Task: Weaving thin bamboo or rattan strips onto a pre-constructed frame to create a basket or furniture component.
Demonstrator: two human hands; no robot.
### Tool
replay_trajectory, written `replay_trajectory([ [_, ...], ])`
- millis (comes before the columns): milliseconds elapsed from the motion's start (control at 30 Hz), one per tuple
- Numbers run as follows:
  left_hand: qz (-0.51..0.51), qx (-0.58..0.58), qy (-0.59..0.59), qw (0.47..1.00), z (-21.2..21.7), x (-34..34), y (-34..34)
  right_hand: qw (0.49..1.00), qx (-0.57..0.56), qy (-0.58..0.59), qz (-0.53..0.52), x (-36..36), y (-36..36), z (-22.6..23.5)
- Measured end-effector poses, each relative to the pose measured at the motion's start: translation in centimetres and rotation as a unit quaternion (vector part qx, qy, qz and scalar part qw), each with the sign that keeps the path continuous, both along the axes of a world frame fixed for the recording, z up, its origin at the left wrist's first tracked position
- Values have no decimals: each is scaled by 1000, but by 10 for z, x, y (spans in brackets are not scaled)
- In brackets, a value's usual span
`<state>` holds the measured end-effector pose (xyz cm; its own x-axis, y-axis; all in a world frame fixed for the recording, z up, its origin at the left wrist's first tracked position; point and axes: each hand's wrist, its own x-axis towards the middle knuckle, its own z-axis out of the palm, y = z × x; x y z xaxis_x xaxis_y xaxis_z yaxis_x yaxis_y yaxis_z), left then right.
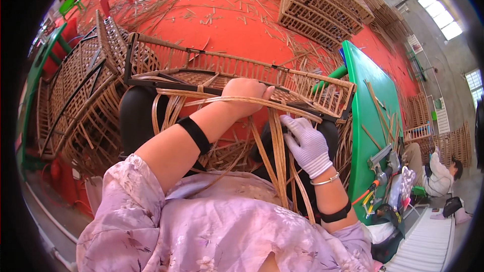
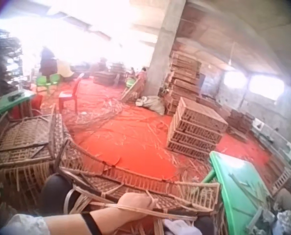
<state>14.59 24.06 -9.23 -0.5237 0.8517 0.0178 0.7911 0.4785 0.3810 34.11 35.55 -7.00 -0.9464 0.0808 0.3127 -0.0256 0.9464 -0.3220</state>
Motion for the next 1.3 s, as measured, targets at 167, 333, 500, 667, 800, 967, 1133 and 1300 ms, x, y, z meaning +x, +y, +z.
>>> replay_trajectory([
  [167, -8, 25, 26, 999, -2, 1, -1, 994, 92, 20, 48, -19, -2, 7],
  [333, -2, 15, 26, 1000, -6, 2, 7, 989, -74, 120, 34, -35, 4, 3],
  [500, -6, 60, 53, 997, -17, 3, 8, 758, -635, 149, -8, -58, -24, -6],
  [667, 21, 107, 104, 989, -26, 6, 14, 520, -830, 104, -173, -62, -29, -3],
  [800, 12, 90, 178, 980, -27, 3, 14, 584, -780, 116, -195, -30, -54, 12],
  [967, 10, 40, 103, 994, -1, 8, 8, 622, -749, 118, -195, -13, -70, 30],
  [1133, 32, 51, 86, 994, -10, 4, 8, 666, -717, 94, -185, -8, -68, 34],
  [1300, 23, 76, 63, 995, -10, 7, 10, 799, -586, -105, -82, 10, -31, 60],
])
